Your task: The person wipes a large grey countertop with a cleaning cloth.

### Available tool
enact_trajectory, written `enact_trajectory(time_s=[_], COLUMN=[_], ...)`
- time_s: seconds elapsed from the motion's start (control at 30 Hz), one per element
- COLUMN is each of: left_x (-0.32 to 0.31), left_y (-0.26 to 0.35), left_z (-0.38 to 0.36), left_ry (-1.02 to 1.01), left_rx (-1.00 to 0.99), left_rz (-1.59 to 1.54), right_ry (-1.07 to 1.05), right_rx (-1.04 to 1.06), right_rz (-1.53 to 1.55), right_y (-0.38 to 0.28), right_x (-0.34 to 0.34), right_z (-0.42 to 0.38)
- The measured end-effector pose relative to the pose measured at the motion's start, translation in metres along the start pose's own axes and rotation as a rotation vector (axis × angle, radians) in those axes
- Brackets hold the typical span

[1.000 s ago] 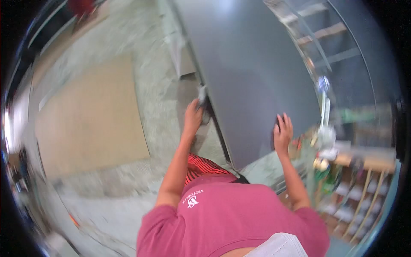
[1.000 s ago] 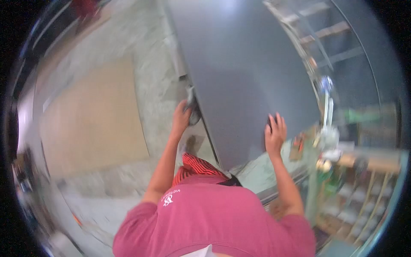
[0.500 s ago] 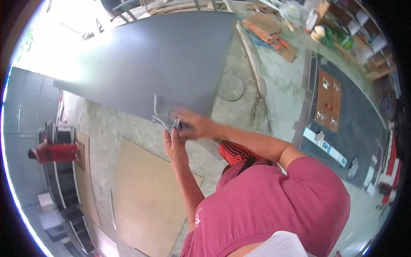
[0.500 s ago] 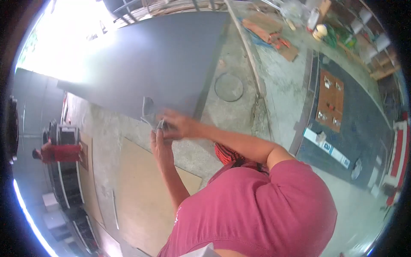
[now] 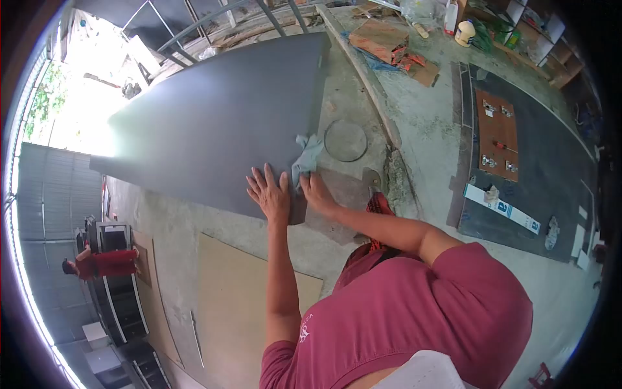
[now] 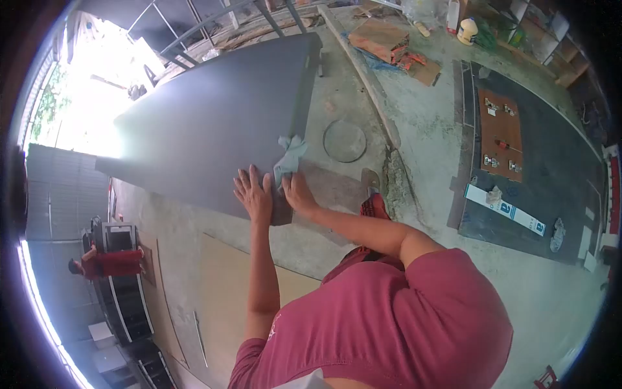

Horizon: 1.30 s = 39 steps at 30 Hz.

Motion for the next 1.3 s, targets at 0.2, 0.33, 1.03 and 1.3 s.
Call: enact_trajectory(time_s=[0.2,0.33,1.03,1.3], left_x=[-0.03,-0.048,-0.117,-0.116], left_y=[0.013,0.017,0.003,-0.022], left_z=[0.063,0.11,0.345,0.376], left_ry=[0.003,0.002,0.113,0.119], left_rx=[-0.055,-0.016,0.421,0.504], left_rz=[0.093,0.129,0.304,0.31], right_ry=[-0.218,-0.05,-0.212,-0.12], right_rx=[-0.511,-0.378,-1.045,-0.125], right_rz=[0.18,-0.023,0.424,-0.091], right_y=[0.044,0.03,0.142,0.063], right_x=[-0.011,0.012,0.028,0.078], right_z=[0.007,0.118,0.283,0.427])
Point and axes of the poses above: each hand's wrist, its own z-axis towards the middle knuckle, its own x-axis out of the back of the hand, y = z × x, the point moved 6 cm from there along z, towards the middle knuckle, and after that the axes turned 6 degrees about y, right-handed, at the moved point
